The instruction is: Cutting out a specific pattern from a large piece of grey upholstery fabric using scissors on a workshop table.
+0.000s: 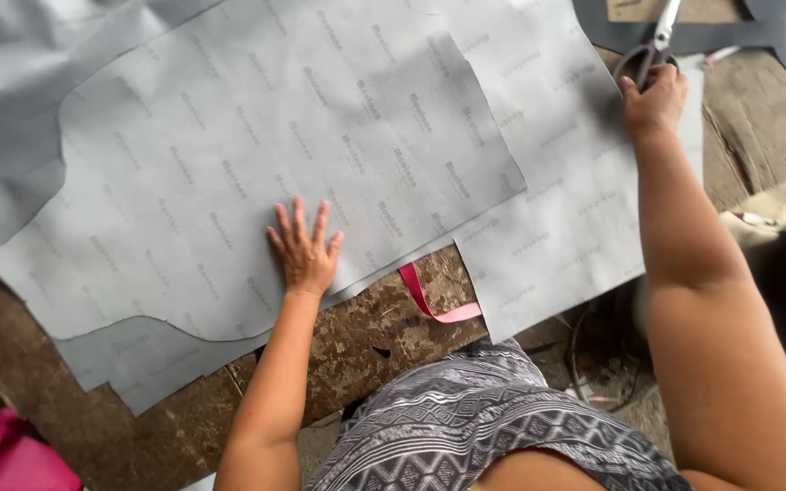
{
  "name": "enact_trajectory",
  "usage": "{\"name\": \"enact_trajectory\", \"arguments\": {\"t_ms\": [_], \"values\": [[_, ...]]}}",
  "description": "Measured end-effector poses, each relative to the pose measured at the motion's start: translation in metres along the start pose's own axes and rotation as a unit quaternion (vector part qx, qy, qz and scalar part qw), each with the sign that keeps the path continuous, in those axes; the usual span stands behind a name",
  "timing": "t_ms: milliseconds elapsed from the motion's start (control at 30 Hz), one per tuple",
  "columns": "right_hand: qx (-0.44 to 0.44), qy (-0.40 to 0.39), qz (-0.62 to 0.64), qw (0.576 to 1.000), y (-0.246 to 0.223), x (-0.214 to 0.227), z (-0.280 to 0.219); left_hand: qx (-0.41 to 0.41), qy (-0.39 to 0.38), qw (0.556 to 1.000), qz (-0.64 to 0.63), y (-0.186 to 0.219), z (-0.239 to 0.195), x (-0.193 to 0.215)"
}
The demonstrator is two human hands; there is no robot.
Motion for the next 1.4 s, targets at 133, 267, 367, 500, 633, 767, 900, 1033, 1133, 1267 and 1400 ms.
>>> {"name": "enact_trajectory", "arguments": {"t_ms": [133, 267, 367, 500, 633, 767, 900, 1033, 1133, 1267, 1400], "values": [[-0.01, -0.053, -0.08, 0.995, -0.011, 0.0, 0.02, 0.0, -0.042, 0.997, 0.066, 0.005, 0.001, -0.005], [-0.135, -0.095, -0.041, 0.985, -0.018, 0.023, 0.025, -0.027, -0.007, 0.998, 0.053, 0.008, -0.001, -0.001], [-0.288, -0.168, 0.036, 0.942, 0.008, 0.038, 0.006, -0.127, 0.061, 0.99, 0.0, 0.025, -0.008, 0.005], [-0.416, -0.089, 0.272, 0.863, 0.033, 0.081, -0.038, -0.218, 0.152, 0.954, -0.142, 0.048, -0.007, 0.047], [-0.466, 0.091, 0.417, 0.775, 0.003, 0.152, -0.169, -0.292, 0.151, 0.922, -0.205, 0.064, -0.015, 0.054], [-0.364, -0.05, 0.494, 0.788, -0.149, 0.143, -0.363, -0.302, 0.095, 0.927, -0.201, 0.067, -0.028, 0.032], [-0.585, -0.148, 0.485, 0.633, -0.252, 0.081, -0.548, -0.287, 0.042, 0.937, -0.194, 0.074, -0.04, 0.011], [-0.609, -0.167, 0.504, 0.589, -0.281, 0.044, -0.569, -0.326, -0.015, 0.93, -0.166, 0.089, -0.048, -0.001], [-0.614, -0.144, 0.487, 0.604, -0.281, 0.034, -0.552, -0.354, 0.104, 0.912, -0.178, 0.092, -0.065, -0.02], [-0.594, -0.116, 0.501, 0.618, -0.286, 0.024, -0.516, -0.362, 0.142, 0.901, -0.191, 0.092, -0.06, -0.03], [-0.603, -0.089, 0.495, 0.619, -0.281, 0.016, -0.494, -0.357, 0.171, 0.893, -0.213, 0.087, -0.053, -0.003]]}}
Point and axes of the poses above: each hand's wrist, its own z-axis towards the middle knuckle, its own x-axis out of the back of the hand, y = z × x, the point moved 9 cm from there along z, towards the middle knuckle, and after that the axes turned 14 degrees about y, right-handed, at the moved point
